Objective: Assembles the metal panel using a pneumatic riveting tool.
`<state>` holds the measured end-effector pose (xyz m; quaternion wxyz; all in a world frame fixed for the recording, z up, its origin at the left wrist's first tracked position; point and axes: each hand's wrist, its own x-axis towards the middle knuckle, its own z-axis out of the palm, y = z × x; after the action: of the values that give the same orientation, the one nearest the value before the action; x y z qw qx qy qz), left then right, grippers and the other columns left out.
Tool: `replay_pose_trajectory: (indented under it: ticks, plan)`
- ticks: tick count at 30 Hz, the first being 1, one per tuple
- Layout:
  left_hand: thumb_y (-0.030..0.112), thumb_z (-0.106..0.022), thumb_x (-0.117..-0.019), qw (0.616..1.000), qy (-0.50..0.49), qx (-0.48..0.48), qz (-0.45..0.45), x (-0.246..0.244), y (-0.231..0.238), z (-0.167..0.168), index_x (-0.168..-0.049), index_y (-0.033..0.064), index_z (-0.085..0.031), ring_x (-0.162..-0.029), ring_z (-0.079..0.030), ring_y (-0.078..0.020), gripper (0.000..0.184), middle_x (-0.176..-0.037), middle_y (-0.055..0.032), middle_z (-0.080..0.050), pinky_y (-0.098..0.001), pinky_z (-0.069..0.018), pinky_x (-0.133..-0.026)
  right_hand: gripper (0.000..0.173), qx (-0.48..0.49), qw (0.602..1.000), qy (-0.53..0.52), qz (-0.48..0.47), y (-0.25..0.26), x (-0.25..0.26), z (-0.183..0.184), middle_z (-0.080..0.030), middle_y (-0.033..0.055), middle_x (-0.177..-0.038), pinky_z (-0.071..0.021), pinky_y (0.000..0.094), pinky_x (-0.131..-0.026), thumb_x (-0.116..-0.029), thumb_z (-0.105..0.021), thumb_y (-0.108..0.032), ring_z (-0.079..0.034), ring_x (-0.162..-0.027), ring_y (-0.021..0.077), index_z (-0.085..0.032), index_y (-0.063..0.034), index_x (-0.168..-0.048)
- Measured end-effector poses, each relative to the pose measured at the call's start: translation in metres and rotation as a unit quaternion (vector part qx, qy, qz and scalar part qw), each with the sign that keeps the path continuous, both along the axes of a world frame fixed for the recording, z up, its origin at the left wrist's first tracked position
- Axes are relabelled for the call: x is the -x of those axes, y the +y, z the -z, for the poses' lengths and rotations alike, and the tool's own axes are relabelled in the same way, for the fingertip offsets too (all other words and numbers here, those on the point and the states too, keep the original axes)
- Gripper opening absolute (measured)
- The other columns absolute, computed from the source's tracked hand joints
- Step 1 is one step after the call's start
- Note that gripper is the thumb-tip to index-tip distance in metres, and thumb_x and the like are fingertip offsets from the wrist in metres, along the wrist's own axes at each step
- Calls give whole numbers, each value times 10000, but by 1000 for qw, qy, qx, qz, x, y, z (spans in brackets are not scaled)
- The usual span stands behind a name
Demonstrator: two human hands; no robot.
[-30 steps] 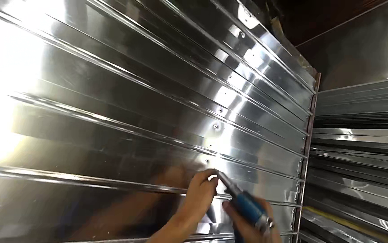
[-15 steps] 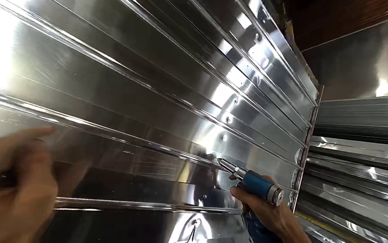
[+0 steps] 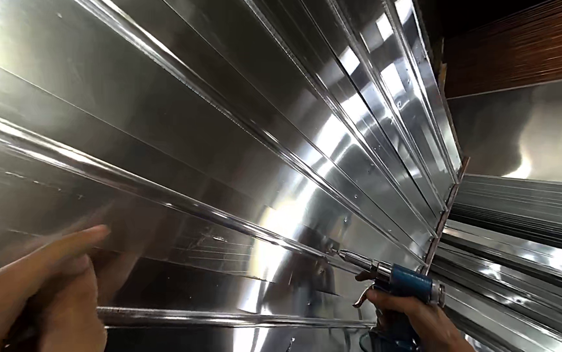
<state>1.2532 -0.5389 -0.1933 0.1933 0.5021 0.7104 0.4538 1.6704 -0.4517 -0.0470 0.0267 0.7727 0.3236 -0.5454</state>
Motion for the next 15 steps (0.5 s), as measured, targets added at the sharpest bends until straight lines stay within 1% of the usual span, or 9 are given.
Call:
replay_pose_trajectory:
  ticks: [2, 4, 6, 7, 8, 10, 12, 13, 15]
  plan:
    - [-14, -517, -1002, 999, -52, -3, 7, 1, 0, -2, -1013, -128, -669, -948, -661, -25, 191, -943, -111, -710, -178, -535, -863, 318, -11, 996, -3, -93, 6, -3, 2, -718, 32, -783, -601, 342, -584, -845, -802, -282, -663, -594, 164, -752, -132, -1122]
    - [-25, -518, -988, 993, -113, 12, 9, 3, -4, -1, -1023, -116, -678, -1020, -673, -51, 188, -1003, -85, -723, -222, -542, -940, 311, -46, 969, 1, -244, 15, -13, 5, -754, 4, -858, -640, 348, -642, -866, -813, -355, -718, -679, 143, -753, -162, -1101]
    - [-44, -489, -978, 988, -148, 34, 17, 2, -5, -1, -1016, -144, -646, -1049, -670, -90, 190, -1020, -110, -709, -257, -534, -977, 351, -92, 926, -39, -364, 26, -15, 4, -739, -33, -973, -611, 321, -777, -837, -820, -449, -701, -863, 77, -743, -186, -1056]
    - [-65, -476, -971, 986, -158, 53, 24, 0, -4, -2, -1013, -179, -622, -1046, -668, -108, 190, -1017, -142, -697, -262, -532, -975, 409, -90, 914, -48, -393, 31, -13, 2, -697, 1, -1109, -574, 342, -888, -840, -808, -456, -658, -1010, 99, -731, -167, -1119]
    - [-66, -475, -972, 981, -172, 84, 31, -3, -3, -5, -1026, -199, -604, -1024, -668, -96, 193, -1007, -146, -692, -241, -538, -944, 412, -87, 913, -52, -395, 33, -9, 2, -689, -4, -1147, -568, 329, -918, -848, -795, -440, -651, -1049, 88, -719, -168, -1148]
    - [-16, -456, -985, 965, -205, 157, 41, -9, 0, -11, -1074, -204, -568, -962, -669, -65, 237, -978, -120, -673, -210, -556, -859, 269, -91, 931, -51, -350, 32, -4, 6, -752, -72, -972, -612, 287, -809, -851, -790, -389, -708, -896, 39, -738, -202, -1036]
    - [-59, -449, -977, 970, -179, 162, 42, -14, 3, -14, -1029, -219, -573, -897, -684, -74, 208, -905, -131, -676, -218, -564, -804, 183, -75, 941, -70, -322, 32, 3, 8, -729, -118, -839, -590, 266, -704, -831, -780, -407, -684, -772, 12, -748, -260, -935]
    - [-75, -439, -979, 971, -170, 160, 57, -14, 4, -16, -1057, -239, -563, -934, -684, -79, 220, -941, -149, -676, -224, -565, -842, 169, -77, 945, -86, -306, 28, 7, 7, -717, -122, -807, -577, 259, -676, -814, -784, -399, -672, -738, 7, -748, -265, -912]
    - [-76, -438, -995, 978, -142, 138, 61, -17, 6, -17, -1072, -226, -569, -948, -676, -60, 214, -960, -140, -678, -209, -554, -862, 195, -111, 947, -87, -289, 16, 13, 12, -724, -109, -846, -588, 249, -717, -833, -779, -363, -680, -778, 5, -752, -229, -972]
